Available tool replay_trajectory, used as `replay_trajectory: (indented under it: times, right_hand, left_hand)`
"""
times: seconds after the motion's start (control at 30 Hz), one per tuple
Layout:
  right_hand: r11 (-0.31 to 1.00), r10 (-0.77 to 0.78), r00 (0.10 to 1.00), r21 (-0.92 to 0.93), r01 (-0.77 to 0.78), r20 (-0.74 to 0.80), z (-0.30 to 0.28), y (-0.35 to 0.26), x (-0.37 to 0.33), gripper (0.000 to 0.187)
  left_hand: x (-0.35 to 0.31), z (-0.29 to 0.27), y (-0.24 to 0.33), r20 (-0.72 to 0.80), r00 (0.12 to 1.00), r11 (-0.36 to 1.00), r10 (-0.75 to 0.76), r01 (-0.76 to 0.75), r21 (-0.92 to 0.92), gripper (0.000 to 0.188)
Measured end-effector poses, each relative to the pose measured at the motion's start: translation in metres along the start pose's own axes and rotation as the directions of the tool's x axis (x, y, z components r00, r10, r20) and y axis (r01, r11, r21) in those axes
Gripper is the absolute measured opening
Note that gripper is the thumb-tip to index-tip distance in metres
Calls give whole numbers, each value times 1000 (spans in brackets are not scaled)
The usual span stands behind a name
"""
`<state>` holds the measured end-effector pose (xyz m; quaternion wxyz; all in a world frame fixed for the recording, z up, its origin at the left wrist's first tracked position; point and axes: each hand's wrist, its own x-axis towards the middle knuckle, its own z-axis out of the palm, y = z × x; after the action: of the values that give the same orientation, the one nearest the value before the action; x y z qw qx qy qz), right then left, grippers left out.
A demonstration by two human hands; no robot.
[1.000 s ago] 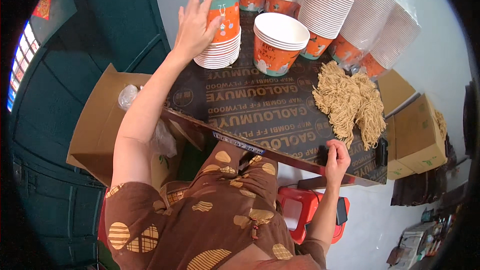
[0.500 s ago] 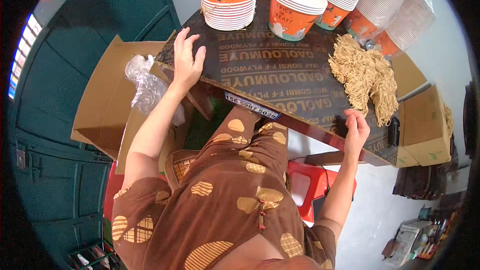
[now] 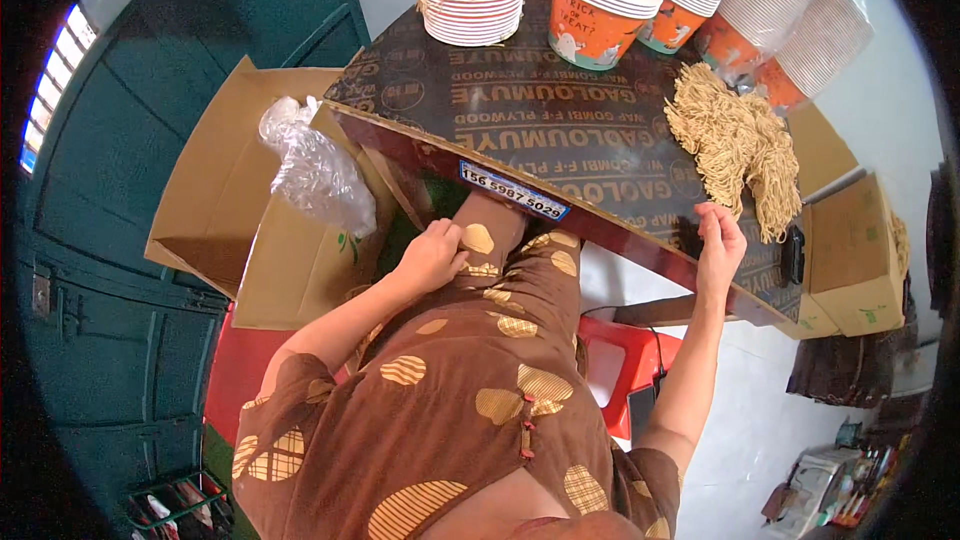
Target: Assembling handles onto paper buckets by threading string through pre-punched holes.
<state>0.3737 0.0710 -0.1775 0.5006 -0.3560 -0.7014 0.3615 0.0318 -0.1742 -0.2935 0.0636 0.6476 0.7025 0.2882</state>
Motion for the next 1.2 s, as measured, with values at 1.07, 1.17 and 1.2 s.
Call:
replay_trajectory:
  times: [1.07,1.17,1.2]
  right_hand:
    - [990,-46,999,-131,47,14,-3,10,-2,13]
    - [989,-44,999,-144,46,19,4,3,-1,13]
    - [988,-44,999,-144,47,23,6,3,0,13]
  left_hand:
    - [-9,-46,-7,787,595,872,-163,460,-167,33]
    - [-5,-12,-16,791,605,830,-88,483,-277,32]
    - [-7,10,-23,735,678,831,-13,416,-369,31]
